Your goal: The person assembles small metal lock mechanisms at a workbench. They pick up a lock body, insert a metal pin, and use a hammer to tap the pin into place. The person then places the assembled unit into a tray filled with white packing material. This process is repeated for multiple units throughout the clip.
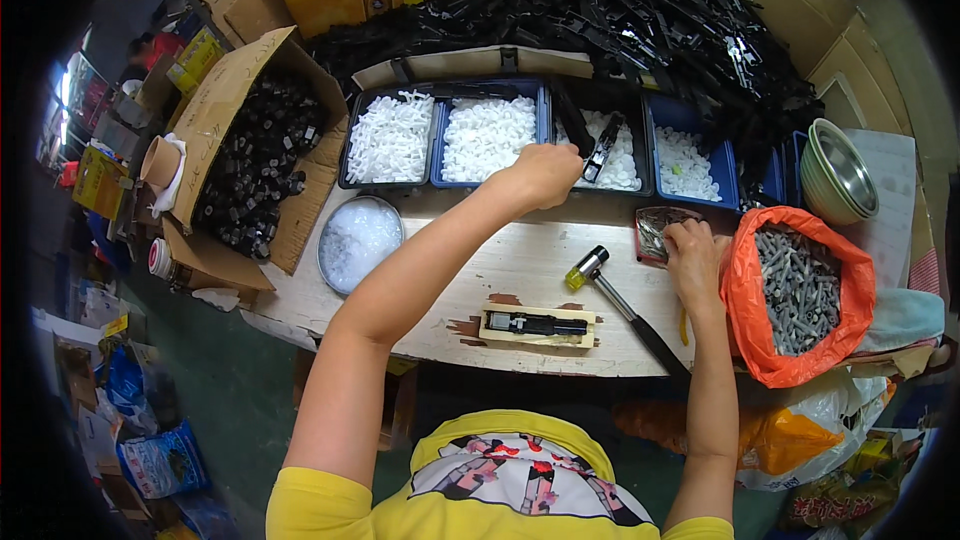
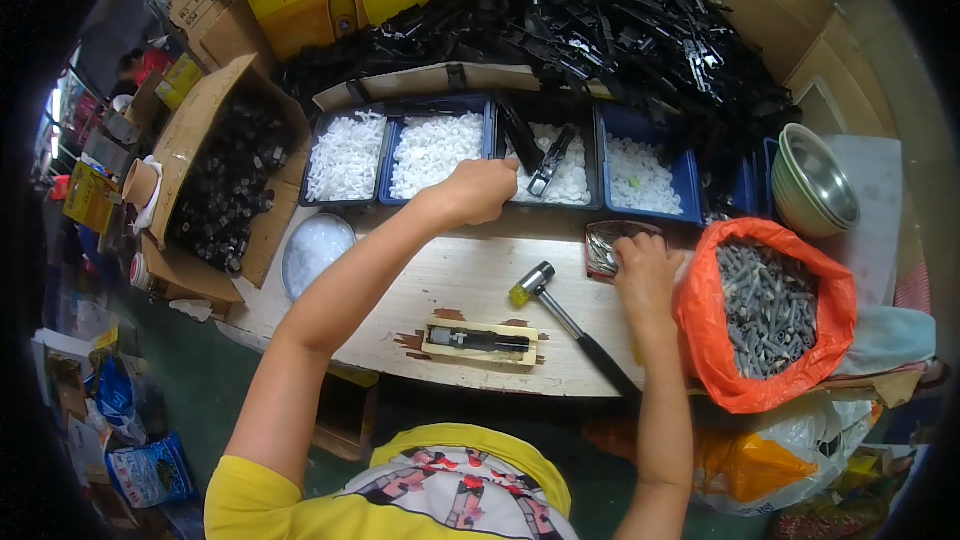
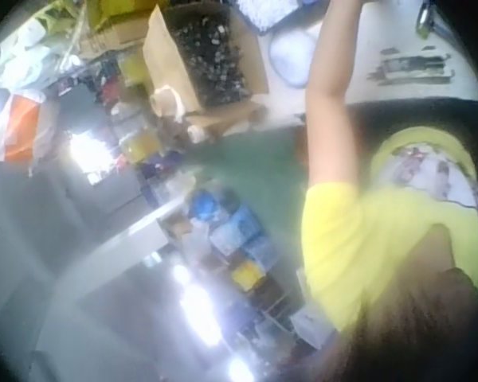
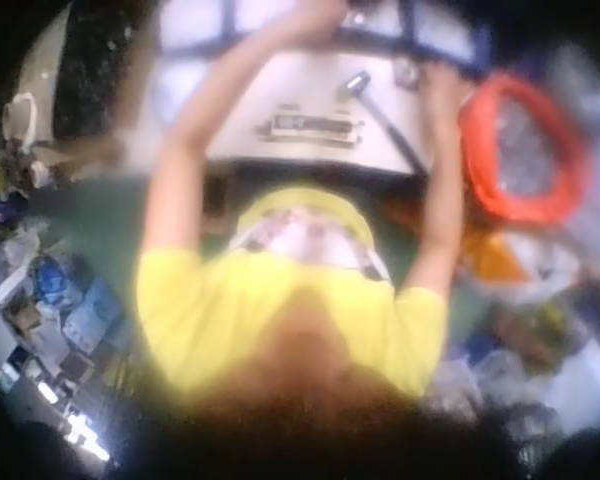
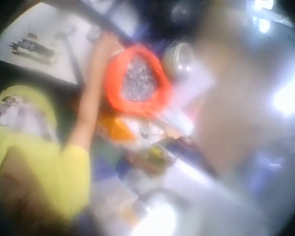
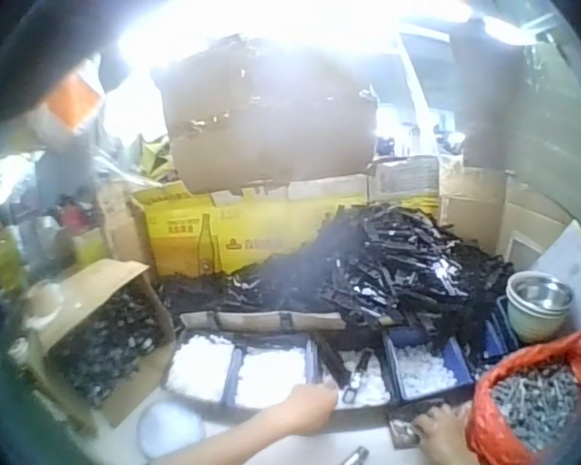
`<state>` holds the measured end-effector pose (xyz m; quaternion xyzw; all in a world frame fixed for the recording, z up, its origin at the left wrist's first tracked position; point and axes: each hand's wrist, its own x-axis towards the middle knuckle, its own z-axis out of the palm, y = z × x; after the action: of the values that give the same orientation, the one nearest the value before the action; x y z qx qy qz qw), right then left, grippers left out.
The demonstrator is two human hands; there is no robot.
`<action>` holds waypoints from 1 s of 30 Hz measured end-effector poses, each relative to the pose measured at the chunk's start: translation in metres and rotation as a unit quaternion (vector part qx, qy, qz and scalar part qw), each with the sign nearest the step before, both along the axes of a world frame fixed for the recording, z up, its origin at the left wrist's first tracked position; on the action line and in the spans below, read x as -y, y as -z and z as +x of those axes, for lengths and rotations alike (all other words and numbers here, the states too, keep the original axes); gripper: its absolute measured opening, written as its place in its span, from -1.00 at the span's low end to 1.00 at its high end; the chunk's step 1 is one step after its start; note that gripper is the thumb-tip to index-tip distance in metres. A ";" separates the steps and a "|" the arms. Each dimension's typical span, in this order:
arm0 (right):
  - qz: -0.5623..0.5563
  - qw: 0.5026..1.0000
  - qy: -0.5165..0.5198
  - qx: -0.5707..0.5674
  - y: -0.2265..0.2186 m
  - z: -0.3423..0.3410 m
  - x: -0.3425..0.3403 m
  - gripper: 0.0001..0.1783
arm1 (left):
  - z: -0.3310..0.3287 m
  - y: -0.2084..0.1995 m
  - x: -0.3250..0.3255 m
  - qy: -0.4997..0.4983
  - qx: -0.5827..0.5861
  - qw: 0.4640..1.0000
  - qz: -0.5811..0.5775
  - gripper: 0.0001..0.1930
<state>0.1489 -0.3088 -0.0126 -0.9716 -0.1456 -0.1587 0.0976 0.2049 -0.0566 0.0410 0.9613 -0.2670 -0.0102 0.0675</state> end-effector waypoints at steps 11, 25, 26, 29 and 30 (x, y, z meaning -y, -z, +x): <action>0.570 0.781 -0.073 -0.246 -0.036 -0.040 -0.040 -0.96 | -0.082 0.010 -0.017 -0.075 -0.304 0.653 -0.690 -0.92; 0.581 0.686 -0.156 -0.409 -0.044 -0.075 -0.091 -0.91 | -0.162 0.038 -0.018 -0.028 -0.305 0.543 -0.782 -0.91; 0.584 0.676 -0.154 -0.422 -0.045 -0.075 -0.092 -0.91 | -0.163 0.037 -0.017 -0.032 -0.288 0.562 -0.775 -0.90; 0.574 0.673 -0.143 -0.443 -0.046 -0.077 -0.096 -0.92 | -0.167 0.036 -0.018 -0.034 -0.225 0.633 -0.740 -0.86; 0.558 0.691 -0.138 -0.438 -0.043 -0.078 -0.097 -0.93 | -0.168 0.037 -0.019 -0.026 -0.197 0.666 -0.719 -0.86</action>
<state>0.0707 -0.2117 0.0301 -0.6669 -0.1035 0.2482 0.6949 0.0367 -0.0376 0.0041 0.5963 -0.1465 -0.0027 0.7893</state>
